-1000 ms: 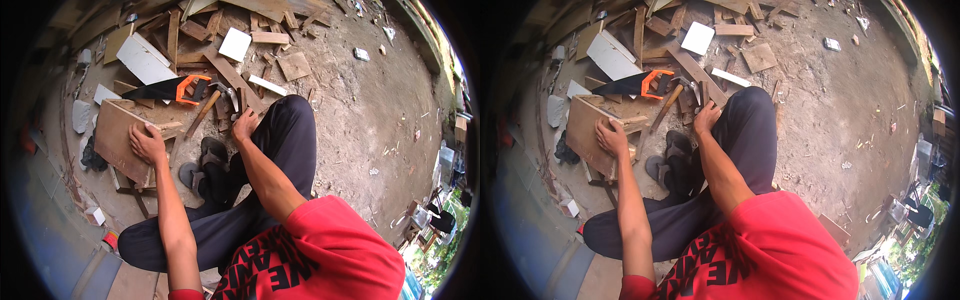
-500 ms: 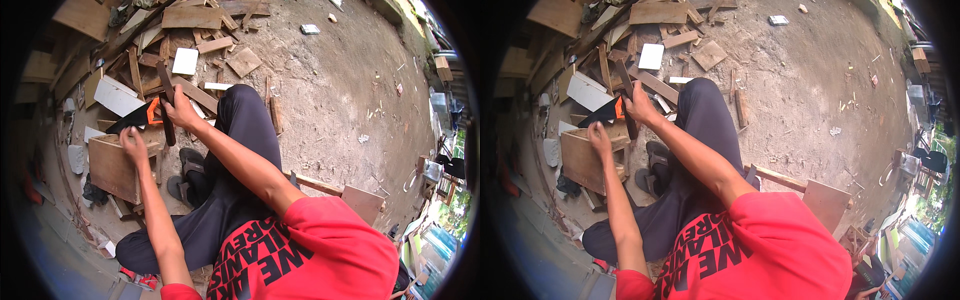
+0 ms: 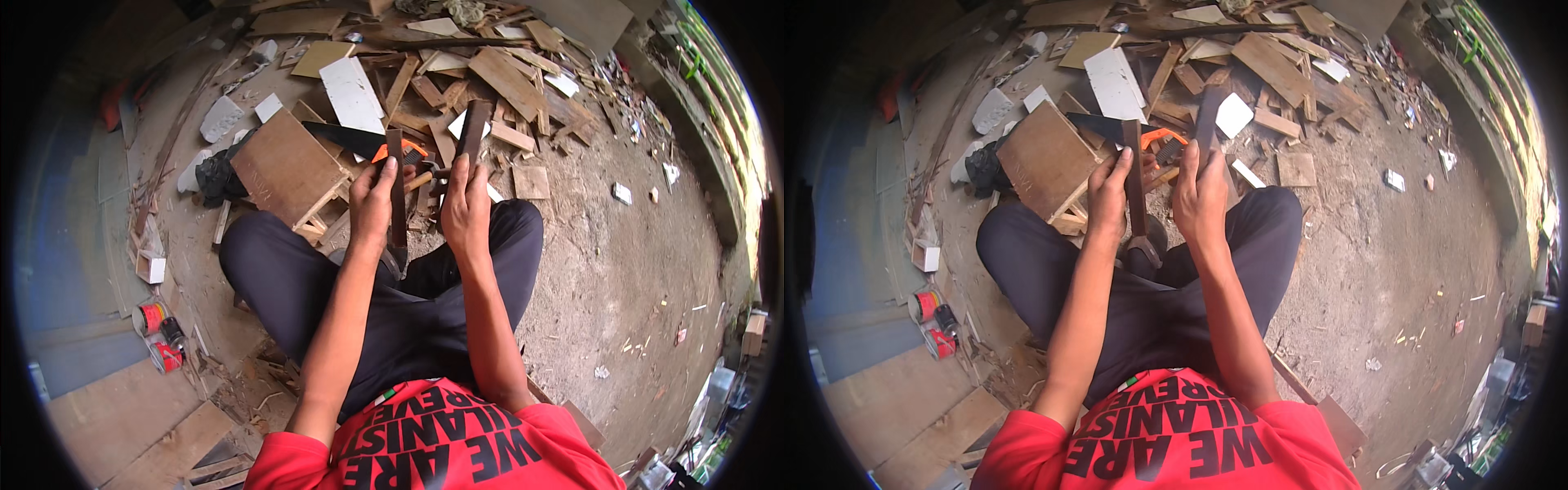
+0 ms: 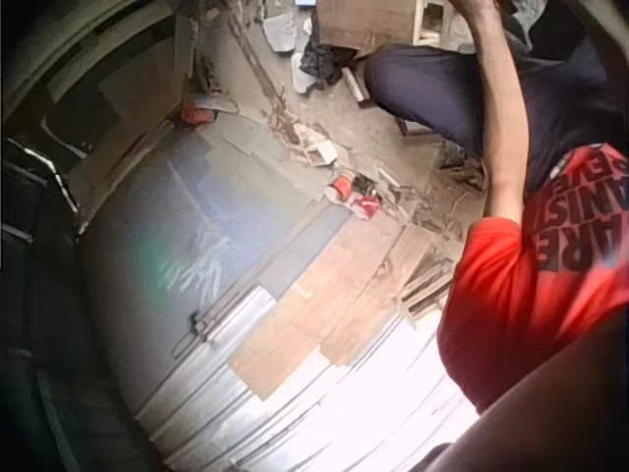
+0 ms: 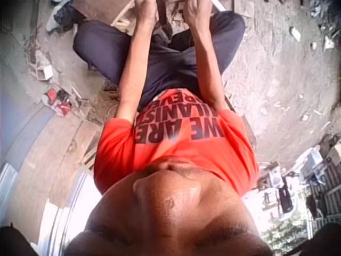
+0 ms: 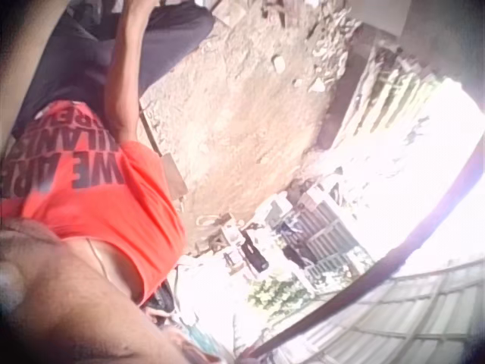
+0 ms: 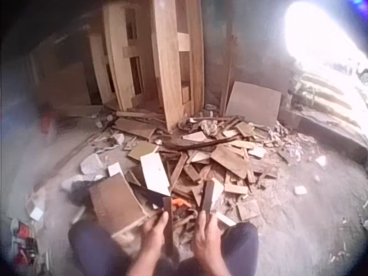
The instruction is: The person sits on the floor and uses a hand saw to cut a small piece of wood placed on a makeshift wooden stand. They repeatedly saw through the wood, adjust its position, and eventually separate a small piece from the main block.
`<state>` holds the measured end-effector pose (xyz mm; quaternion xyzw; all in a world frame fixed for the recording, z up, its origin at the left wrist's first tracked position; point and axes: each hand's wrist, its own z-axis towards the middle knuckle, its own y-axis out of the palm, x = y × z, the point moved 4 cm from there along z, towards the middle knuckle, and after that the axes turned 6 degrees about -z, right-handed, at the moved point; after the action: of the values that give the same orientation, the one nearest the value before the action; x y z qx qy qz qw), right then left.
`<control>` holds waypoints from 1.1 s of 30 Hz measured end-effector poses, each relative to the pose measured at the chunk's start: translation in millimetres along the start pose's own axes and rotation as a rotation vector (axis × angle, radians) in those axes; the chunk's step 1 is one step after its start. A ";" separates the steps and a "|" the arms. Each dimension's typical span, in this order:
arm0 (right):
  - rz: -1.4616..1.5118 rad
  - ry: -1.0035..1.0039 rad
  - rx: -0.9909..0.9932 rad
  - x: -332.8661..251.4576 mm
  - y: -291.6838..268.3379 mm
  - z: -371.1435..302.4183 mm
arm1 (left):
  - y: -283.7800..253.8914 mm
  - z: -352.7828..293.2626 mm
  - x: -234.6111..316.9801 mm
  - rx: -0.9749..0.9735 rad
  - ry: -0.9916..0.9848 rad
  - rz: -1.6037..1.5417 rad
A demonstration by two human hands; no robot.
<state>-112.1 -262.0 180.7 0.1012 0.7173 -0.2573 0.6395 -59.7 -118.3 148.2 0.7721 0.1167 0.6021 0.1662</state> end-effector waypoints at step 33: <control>-0.144 0.145 0.218 192.5 -13.4 105.1 | -65.7 41.7 -19.2 0.404 0.131 0.299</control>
<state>-58.5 -361.2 -8.0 0.1366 0.7350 -0.3711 0.5508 -22.7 -70.2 95.8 0.7576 0.1297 0.6333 -0.0903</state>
